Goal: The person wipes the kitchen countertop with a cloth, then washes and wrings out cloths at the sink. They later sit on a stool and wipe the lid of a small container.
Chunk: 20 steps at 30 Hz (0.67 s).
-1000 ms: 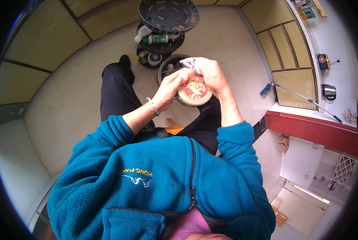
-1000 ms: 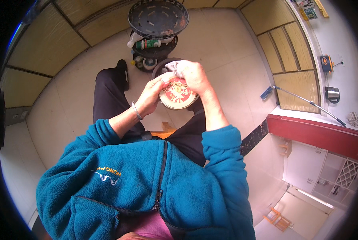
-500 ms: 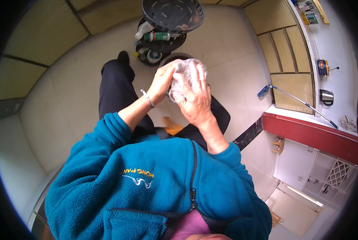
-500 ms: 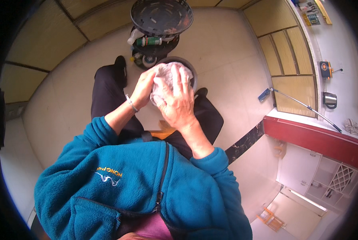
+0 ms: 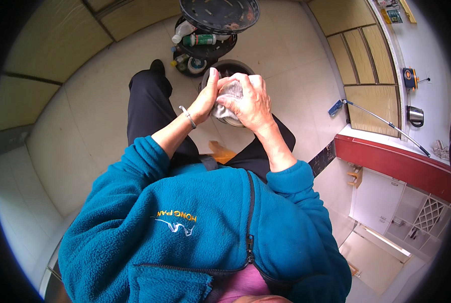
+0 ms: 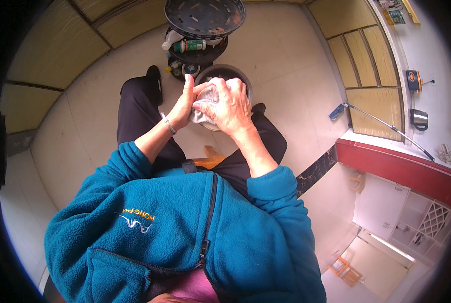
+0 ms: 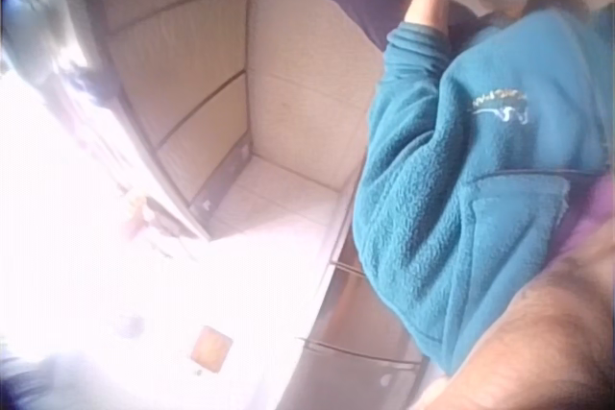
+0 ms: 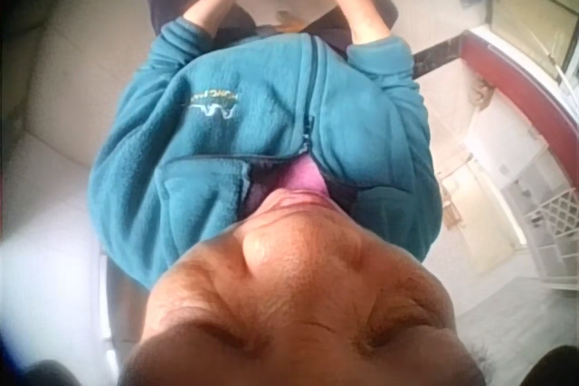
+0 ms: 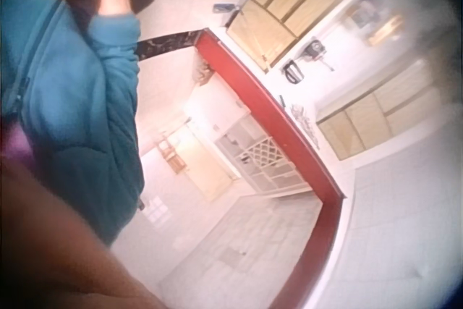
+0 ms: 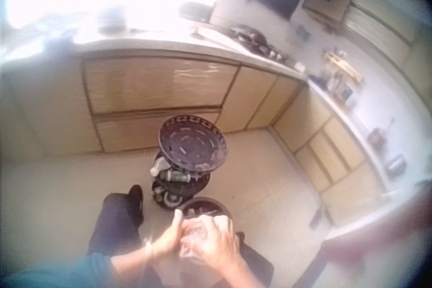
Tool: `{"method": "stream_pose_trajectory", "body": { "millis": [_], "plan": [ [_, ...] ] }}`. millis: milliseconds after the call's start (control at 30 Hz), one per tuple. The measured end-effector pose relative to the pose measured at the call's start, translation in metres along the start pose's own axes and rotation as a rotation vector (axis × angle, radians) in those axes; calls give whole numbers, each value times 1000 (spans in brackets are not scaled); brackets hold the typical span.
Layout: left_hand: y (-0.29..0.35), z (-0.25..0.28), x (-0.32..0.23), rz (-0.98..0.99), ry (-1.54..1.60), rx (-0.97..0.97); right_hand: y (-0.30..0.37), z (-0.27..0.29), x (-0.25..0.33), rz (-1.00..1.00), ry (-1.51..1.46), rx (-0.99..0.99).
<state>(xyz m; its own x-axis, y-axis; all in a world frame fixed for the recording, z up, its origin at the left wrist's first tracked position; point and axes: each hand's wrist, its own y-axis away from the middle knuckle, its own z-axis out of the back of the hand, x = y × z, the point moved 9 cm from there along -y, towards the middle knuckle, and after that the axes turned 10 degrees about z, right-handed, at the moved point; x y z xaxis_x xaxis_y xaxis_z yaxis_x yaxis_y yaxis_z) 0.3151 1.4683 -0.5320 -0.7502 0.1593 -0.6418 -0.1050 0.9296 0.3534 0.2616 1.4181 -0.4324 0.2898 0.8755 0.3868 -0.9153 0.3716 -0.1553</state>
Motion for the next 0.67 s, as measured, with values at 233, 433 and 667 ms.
{"method": "stream_pose_trajectory", "body": {
  "millis": [233,433,667],
  "plan": [
    [8,-14,-10,-93,-126,38,-16,9,-30,-75,46,-94],
    [13,-24,-21,-154,-238,5,-4,1,-108,-378,-405,-291],
    [5,0,-20,-213,97,-49,23,36,-120,-316,-1387,-631]
  ]
}}
